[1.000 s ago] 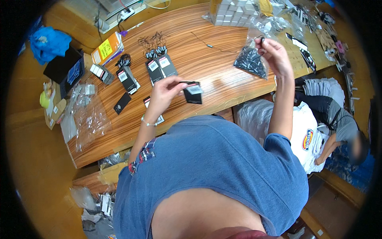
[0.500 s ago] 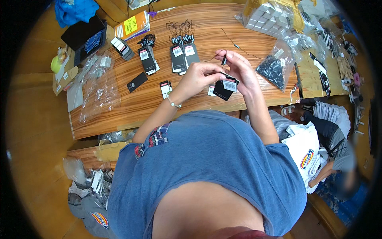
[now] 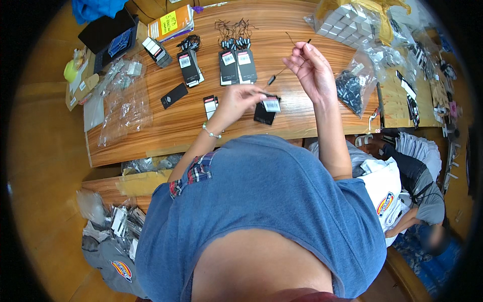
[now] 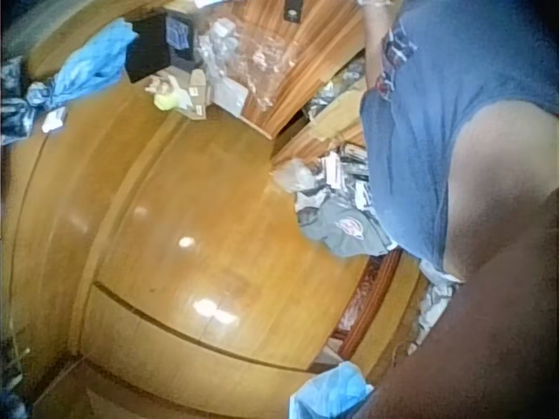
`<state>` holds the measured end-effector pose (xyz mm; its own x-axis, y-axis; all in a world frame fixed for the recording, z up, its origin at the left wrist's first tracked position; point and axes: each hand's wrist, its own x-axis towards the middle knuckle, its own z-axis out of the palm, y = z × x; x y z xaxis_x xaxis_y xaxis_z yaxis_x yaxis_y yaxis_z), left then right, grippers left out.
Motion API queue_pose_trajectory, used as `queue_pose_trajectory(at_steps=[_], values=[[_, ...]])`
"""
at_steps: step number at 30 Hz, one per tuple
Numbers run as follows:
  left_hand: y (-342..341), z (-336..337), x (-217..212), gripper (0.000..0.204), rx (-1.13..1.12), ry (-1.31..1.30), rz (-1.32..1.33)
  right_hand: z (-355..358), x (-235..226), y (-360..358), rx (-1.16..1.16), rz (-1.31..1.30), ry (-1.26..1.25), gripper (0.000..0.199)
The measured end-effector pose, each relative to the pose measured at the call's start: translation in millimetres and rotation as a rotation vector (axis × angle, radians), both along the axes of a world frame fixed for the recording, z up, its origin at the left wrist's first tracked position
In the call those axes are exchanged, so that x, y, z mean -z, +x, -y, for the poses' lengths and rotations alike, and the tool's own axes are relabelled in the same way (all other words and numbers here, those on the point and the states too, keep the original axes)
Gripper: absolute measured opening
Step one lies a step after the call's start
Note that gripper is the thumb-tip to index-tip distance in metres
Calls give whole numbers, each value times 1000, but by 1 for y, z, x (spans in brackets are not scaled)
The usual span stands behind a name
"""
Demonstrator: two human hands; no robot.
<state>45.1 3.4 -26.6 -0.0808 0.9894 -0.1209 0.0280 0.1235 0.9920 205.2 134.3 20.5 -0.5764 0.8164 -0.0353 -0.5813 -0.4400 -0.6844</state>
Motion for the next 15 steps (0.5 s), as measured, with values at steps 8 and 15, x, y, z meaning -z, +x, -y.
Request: queue_pose_trajectory(at_steps=[8, 15], values=[[-20, -9, -44, 17, -347, 259, -271, 39, -11, -21, 49, 716, 763, 17], [-16, -5, -51, 17, -365, 353, -365, 52, -5, -37, 132, 916, 1089, 18]])
